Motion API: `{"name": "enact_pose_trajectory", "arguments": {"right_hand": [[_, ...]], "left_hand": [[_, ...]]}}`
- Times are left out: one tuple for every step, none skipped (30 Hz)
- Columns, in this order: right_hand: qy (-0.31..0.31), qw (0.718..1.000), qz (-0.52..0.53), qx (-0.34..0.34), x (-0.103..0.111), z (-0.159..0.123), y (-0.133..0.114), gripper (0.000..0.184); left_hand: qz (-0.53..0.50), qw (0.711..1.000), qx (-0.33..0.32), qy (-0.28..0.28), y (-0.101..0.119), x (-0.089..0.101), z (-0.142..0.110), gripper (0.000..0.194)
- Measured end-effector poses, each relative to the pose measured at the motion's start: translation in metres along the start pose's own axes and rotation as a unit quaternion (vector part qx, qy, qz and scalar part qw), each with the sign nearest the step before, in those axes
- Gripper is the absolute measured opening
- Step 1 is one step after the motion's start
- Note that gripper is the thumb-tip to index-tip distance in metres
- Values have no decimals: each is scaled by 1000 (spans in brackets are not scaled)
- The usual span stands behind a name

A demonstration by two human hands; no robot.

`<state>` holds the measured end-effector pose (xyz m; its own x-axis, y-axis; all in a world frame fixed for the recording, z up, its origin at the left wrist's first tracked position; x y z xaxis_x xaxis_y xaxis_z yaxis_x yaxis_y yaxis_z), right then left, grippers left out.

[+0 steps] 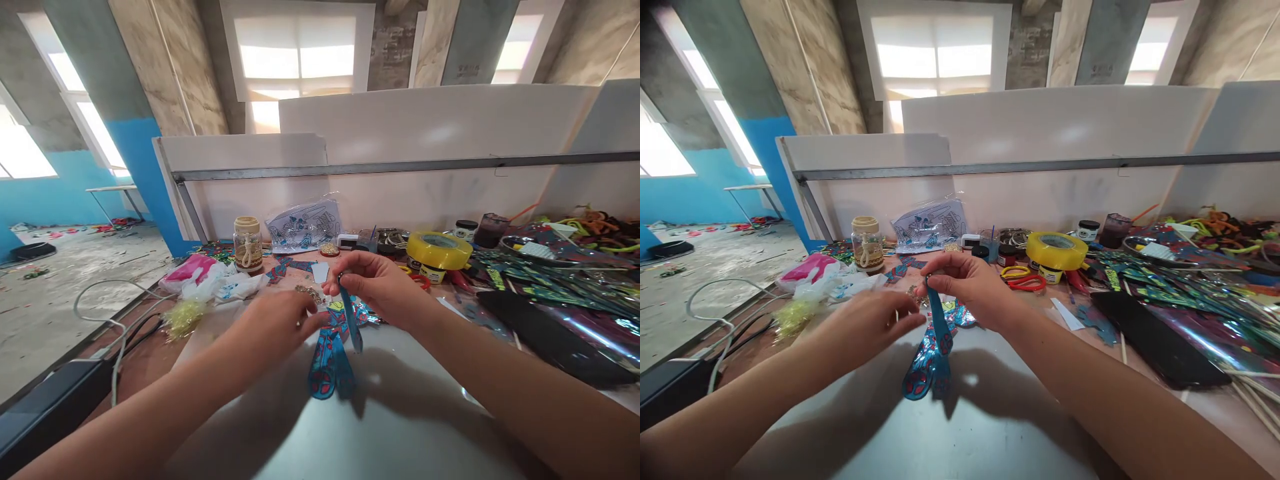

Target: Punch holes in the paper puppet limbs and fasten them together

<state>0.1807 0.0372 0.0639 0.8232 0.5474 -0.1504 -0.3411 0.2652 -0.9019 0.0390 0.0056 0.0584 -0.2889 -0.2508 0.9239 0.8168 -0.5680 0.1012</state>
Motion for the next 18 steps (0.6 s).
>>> {"name": "enact_pose_trajectory", "arguments": {"right_hand": [[-8, 1000, 2, 4, -1, 0, -1, 22], [-21, 1000, 3, 6, -2, 0, -2, 22], [-36, 999, 3, 7, -4, -1, -2, 22], [-52, 999, 1, 5, -6, -1, -3, 20], [-66, 998, -2, 0, -7, -2, -3, 19], [-77, 997, -8, -3, -8, -2, -3, 17], [-81, 997, -15, -6, -7, -3, -3, 16], [-83, 996, -22, -7, -6, -3, -3, 15], [-82, 996, -31, -8, -4, -3, -3, 14], [-81, 996, -40, -7, -3, -3, -4, 13], [-82, 995, -48, -3, 0, -3, -4, 12], [-86, 995, -55, 0, 2, -3, -5, 11], [-91, 994, -63, 4, 4, -2, -6, 10], [-98, 993, -71, 7, 5, -2, -7, 9], [-105, 991, -79, 7, 7, -1, -8, 8], [-111, 990, -88, 5, 8, -1, -9, 7], [-115, 988, -99, -1, 8, -1, -10, 7], [-117, 987, -108, -5, 9, -1, -11, 7]], "left_hand": [[10, 999, 2, -32, 2, -11, -2, 25], [21, 998, 6, -57, 3, -21, -4, 25], [31, 997, 8, -77, 5, -32, -5, 27], [39, 995, 9, -89, 6, -41, -7, 28], [45, 995, 10, -93, 7, -49, -8, 29], [46, 995, 10, -90, 8, -56, -10, 30], [43, 996, 8, -79, 9, -61, -11, 30], [37, 997, 3, -64, 11, -64, -12, 30], [29, 998, -3, -49, 11, -66, -13, 30], [21, 999, -10, -39, 12, -68, -14, 30], [11, 999, -18, -37, 12, -70, -14, 28], [0, 999, -25, -37, 11, -72, -14, 25], [-13, 999, -30, -38, 10, -74, -14, 21], [-30, 998, -33, -37, 8, -74, -13, 17], [-50, 998, -34, -33, 5, -75, -12, 13], [-74, 996, -34, -26, 3, -75, -10, 12], [-99, 994, -33, -20, 0, -75, -9, 17], [-123, 992, -33, -16, -1, -75, -7, 24]]}}
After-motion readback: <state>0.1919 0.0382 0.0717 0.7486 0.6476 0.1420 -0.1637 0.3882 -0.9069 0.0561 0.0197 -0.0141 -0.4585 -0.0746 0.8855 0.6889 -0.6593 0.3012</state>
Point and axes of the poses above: each hand's wrist, its own z-axis towards the middle knuckle, its own x-axis out of the back of the hand, y = z × x, the point moved 6 cm from there along z, towards the middle knuckle, and after that the axes turned 2 degrees about y, right-handed, at the moved point
